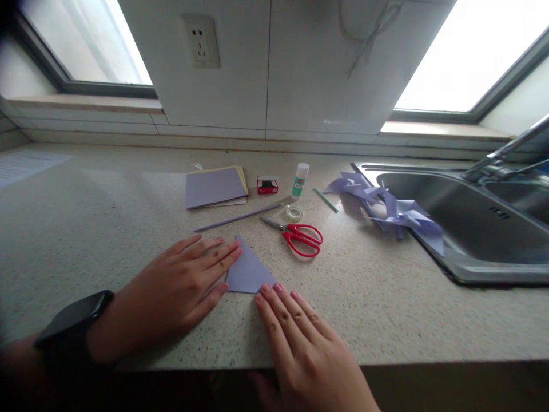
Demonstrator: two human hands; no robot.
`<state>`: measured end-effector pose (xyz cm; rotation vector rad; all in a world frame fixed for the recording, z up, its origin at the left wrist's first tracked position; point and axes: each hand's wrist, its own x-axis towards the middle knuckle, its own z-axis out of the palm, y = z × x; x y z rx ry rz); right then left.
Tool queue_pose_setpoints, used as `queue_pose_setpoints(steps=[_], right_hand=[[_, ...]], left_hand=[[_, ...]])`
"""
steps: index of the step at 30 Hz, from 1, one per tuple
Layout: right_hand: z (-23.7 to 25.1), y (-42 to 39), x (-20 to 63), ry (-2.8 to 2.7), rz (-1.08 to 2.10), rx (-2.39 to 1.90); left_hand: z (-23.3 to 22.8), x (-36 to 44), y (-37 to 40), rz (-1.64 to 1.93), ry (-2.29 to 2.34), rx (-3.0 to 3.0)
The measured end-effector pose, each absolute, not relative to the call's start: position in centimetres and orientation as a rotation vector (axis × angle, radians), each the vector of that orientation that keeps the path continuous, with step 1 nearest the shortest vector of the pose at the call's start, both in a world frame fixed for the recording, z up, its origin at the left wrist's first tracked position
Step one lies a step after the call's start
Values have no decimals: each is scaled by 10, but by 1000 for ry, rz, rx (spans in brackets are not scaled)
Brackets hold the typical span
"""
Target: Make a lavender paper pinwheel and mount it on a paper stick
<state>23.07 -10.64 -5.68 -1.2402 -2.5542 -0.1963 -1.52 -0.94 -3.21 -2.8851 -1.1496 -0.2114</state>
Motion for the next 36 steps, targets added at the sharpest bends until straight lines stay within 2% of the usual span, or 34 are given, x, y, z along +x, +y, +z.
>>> queue_pose_setpoints(steps=[5, 10, 20, 27, 36], right_hand=[[-60, -107, 230, -2532, -196, -1268], [-61, -109, 223, -2507, -264, -1286], [-60, -110, 223, -2499, -267, -1299], [-59, -107, 227, -2504, -208, -1281], [-60, -110, 228, -2507, -208, -1291]], left_hand=[[-32, -18, -9, -247, -1110, -2845], [-32, -7, -35, -390, -836, -2785], [-37, 2, -61, -346, -978, -2728], [-28, -9, -45, -348, -989, -2857], [-19, -29, -1, -282, -668, -3089]])
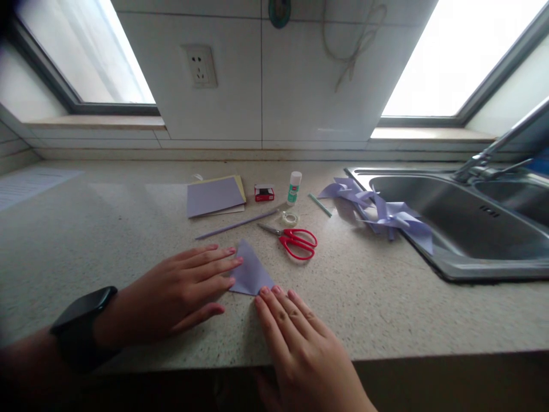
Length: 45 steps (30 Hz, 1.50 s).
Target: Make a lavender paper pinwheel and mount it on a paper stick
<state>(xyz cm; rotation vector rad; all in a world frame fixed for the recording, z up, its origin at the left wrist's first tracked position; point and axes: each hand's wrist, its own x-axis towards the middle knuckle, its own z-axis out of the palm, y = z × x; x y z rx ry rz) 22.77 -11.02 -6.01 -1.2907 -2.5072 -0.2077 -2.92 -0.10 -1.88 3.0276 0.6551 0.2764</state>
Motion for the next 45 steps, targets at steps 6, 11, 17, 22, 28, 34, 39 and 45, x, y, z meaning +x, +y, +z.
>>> queue_pose_setpoints(steps=[6, 11, 17, 22, 28, 34, 39, 45], right_hand=[[-58, -111, 236, -2507, -272, -1276], [-55, -110, 241, -2531, -345, -1264], [-60, -107, 220, -2551, -357, -1128], [-67, -105, 215, -2547, -313, -1180], [-65, -105, 215, -2556, -288, -1186], [-62, -108, 215, -2551, -249, -1198], [-62, -109, 214, -2547, -190, -1216], [-63, -109, 211, -2537, -200, -1216]], left_hand=[[-23, -31, 5, 359, 507, 2957], [-30, -29, 4, 352, 339, 2976], [-31, -19, -9, 323, 396, 2989], [-34, -17, -13, 427, 522, 3010], [-39, -20, -4, 495, 785, 2976], [-39, -17, -3, 495, 986, 3019], [-36, -16, -9, 595, 1015, 3108], [-32, -14, -14, 582, 421, 3140]])
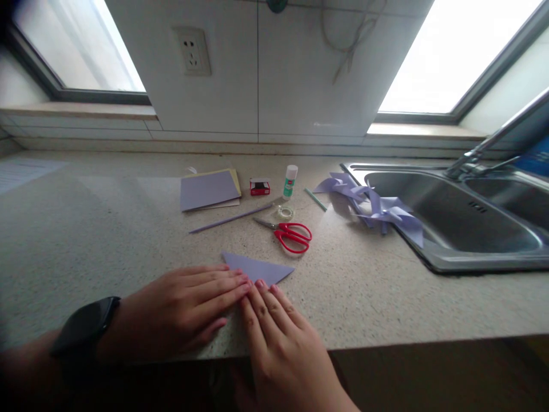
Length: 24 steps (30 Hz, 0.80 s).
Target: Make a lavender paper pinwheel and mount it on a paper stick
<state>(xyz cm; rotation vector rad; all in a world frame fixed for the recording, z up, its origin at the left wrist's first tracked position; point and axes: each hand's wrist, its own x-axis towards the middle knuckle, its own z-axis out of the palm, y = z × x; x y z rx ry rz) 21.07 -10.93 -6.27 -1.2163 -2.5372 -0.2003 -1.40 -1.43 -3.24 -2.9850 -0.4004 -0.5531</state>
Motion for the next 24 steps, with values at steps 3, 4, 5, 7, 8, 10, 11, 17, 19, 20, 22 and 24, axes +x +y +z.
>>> queue_pose_setpoints(steps=[3, 4, 5, 7, 8, 10, 11, 17, 19, 20, 22, 24], right_hand=[[-59, -110, 215, -2539, -184, -1218], [-56, -110, 218, -2537, -168, -1224], [-54, -110, 222, -2532, -152, -1230], [-48, -109, 230, -2533, -121, -1255], [-46, -109, 235, -2535, -118, -1277], [-44, -108, 243, -2524, -144, -1333], [-44, -107, 247, -2514, -168, -1367], [-48, -105, 257, -2437, -273, -1511], [-47, -103, 256, -2399, -279, -1535], [-46, -101, 255, -2377, -281, -1540], [-42, -95, 256, -2342, -271, -1541], [-36, -86, 258, -2325, -253, -1557]], left_hand=[[-34, -12, -14, -536, -444, -3041], [-35, -12, -14, -538, -461, -3042], [-36, -11, -13, -539, -461, -3044], [-36, -11, -12, -539, -446, -3050], [-36, -11, -12, -540, -438, -3052], [-36, -12, -12, -530, -427, -3062], [-35, -12, -12, -520, -426, -3071], [-34, -13, -13, -453, -448, -3094], [-34, -13, -13, -454, -447, -3087], [-35, -13, -13, -453, -447, -3083], [-36, -14, -12, -463, -449, -3072], [-36, -15, -12, -480, -461, -3055]])
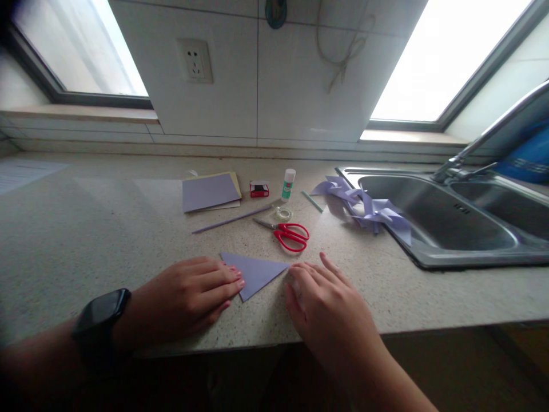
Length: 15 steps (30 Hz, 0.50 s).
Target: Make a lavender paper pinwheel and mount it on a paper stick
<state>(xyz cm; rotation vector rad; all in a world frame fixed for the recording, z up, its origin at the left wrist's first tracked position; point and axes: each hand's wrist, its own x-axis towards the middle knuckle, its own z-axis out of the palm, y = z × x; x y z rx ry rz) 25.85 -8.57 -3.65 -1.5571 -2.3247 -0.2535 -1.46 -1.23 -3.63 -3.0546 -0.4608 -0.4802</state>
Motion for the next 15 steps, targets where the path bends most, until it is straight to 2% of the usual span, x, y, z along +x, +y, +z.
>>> queue_pose_setpoints(steps=[7, 10, 15], right_hand=[[-16, -23, 280, -2291, -159, -1631], [-11, 2, 287, -2355, -20, -1666], [-9, 19, 291, -2460, 38, -1692]], left_hand=[[-32, -17, -10, -538, -669, -3050], [-32, -18, -7, -564, -855, -3093], [-34, -19, -4, -532, -992, -3137]])
